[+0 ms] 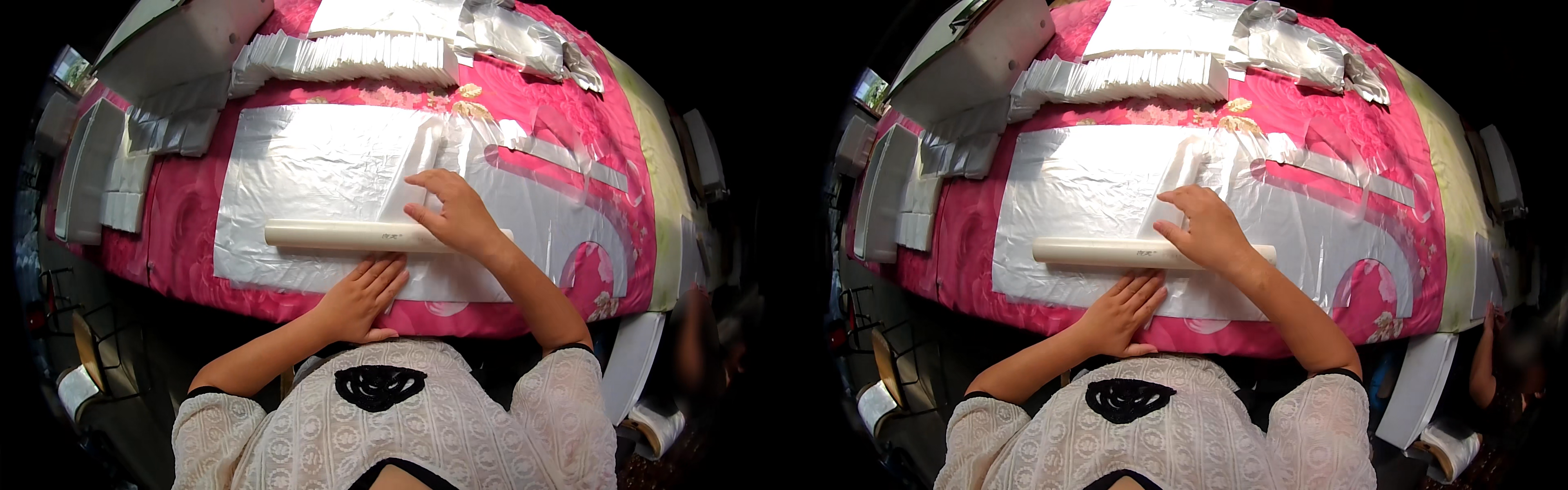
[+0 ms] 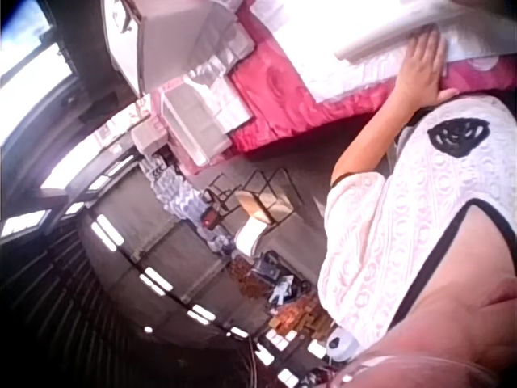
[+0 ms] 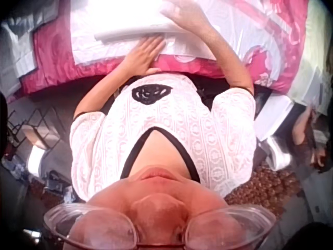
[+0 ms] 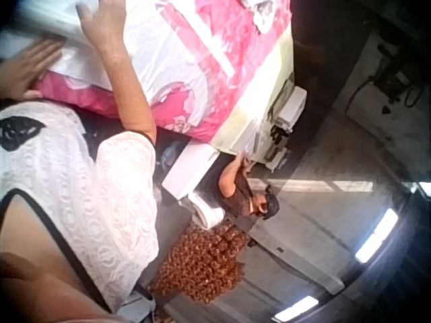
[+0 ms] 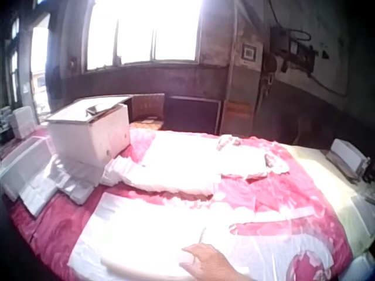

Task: The person wraps small rectangular items in clear plastic film on a pink table. They unroll the film, place an item on it, fold the film over the item, and smooth it down. The wrapped items are stacked on the table.

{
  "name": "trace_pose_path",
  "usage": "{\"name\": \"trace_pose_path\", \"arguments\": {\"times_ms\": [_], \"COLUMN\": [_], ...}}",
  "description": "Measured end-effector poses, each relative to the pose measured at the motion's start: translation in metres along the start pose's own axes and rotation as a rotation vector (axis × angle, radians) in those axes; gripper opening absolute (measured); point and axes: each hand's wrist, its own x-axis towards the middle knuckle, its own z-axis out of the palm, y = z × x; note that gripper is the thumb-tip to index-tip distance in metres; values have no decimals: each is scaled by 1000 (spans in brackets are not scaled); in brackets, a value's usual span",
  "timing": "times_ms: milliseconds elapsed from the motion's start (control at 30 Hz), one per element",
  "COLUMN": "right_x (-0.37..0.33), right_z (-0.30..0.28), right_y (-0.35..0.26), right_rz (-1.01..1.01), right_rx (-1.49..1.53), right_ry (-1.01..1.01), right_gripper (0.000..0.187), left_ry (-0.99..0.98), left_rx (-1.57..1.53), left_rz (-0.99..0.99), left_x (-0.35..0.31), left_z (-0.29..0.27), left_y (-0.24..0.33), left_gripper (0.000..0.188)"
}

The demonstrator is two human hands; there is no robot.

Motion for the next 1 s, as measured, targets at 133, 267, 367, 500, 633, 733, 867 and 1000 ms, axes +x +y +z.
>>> {"name": "trace_pose_path", "arguments": {"times_ms": [133, 267, 367, 500, 633, 733, 867, 1000], "right_x": [-50, -47, -30, -29, -55, -69, -42, 15], "right_z": [23, 4, -23, -44, -27, 3, 13, 18], "right_y": [-19, 17, 69, 98, 36, 7, 11, 41], "right_rz": [-66, 4, 169, 245, 54, -137, -200, -181], "right_rx": [-160, -306, -442, -489, -209, -210, -195, -279], "right_ry": [-72, 80, 259, 390, 120, -24, 45, 205], "right_gripper": [44, 44, 45, 43, 46, 45, 47, 38], "left_ry": [-3, -22, -34, -41, -28, -4, 15, 21], "left_rx": [23, 35, 36, 25, 33, 41, 94, 94], "left_rz": [-47, -68, -74, -79, -137, -180, -196, -193], "left_x": [-1, -3, -2, -1, -3, -3, -1, 0], "left_z": [6, 10, 8, 7, 16, 25, 29, 29], "left_y": [10, 16, 17, 18, 29, 38, 43, 43], "left_gripper": [87, 87, 86, 84, 81, 79, 77, 73]}}
